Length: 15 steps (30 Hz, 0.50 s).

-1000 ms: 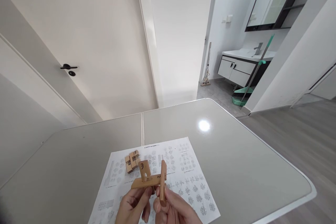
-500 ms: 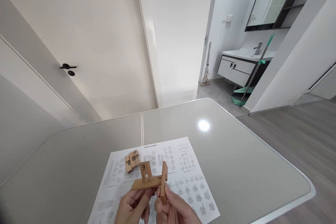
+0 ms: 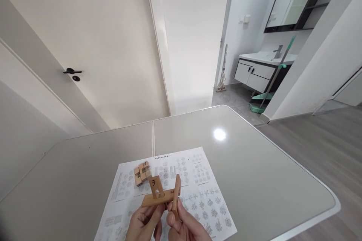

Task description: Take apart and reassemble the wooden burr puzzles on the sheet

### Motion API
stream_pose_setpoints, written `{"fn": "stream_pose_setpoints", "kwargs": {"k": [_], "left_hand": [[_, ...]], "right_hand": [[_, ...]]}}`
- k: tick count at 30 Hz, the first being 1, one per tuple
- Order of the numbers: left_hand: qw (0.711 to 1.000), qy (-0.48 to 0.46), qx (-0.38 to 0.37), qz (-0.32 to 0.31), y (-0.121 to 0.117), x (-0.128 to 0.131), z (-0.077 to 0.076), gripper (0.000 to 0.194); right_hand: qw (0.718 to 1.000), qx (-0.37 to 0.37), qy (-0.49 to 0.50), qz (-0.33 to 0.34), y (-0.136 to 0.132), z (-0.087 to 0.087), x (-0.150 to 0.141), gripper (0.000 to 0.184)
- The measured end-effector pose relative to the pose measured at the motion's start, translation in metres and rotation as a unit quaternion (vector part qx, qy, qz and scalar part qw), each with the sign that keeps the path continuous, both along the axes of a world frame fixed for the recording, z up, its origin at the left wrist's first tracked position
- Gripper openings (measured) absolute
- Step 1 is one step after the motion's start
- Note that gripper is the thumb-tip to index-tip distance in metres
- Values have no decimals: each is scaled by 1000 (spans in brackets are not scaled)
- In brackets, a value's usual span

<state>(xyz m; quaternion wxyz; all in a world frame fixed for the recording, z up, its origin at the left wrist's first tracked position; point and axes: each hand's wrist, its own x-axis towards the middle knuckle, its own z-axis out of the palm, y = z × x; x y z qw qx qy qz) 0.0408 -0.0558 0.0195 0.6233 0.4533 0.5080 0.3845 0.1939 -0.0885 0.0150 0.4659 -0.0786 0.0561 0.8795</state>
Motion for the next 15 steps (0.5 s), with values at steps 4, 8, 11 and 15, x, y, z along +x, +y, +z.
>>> {"fn": "stream_pose_setpoints", "kwargs": {"k": [4,8,11,15], "left_hand": [[1000,0,-3,-21,1,-3,-4,48],[1000,2,0,-19,2,-4,-1,49],[1000,9,-11,-10,2,-2,3,50],[1000,3,-8,16,-1,5,5,53]], "right_hand": [[1000,5,11,-2,0,-1,0,28],[1000,8,-6,0,1,2,1,30],[1000,12,-24,4,1,3,1,32],[1000,-6,-28,5,0,4,-3,34]]}}
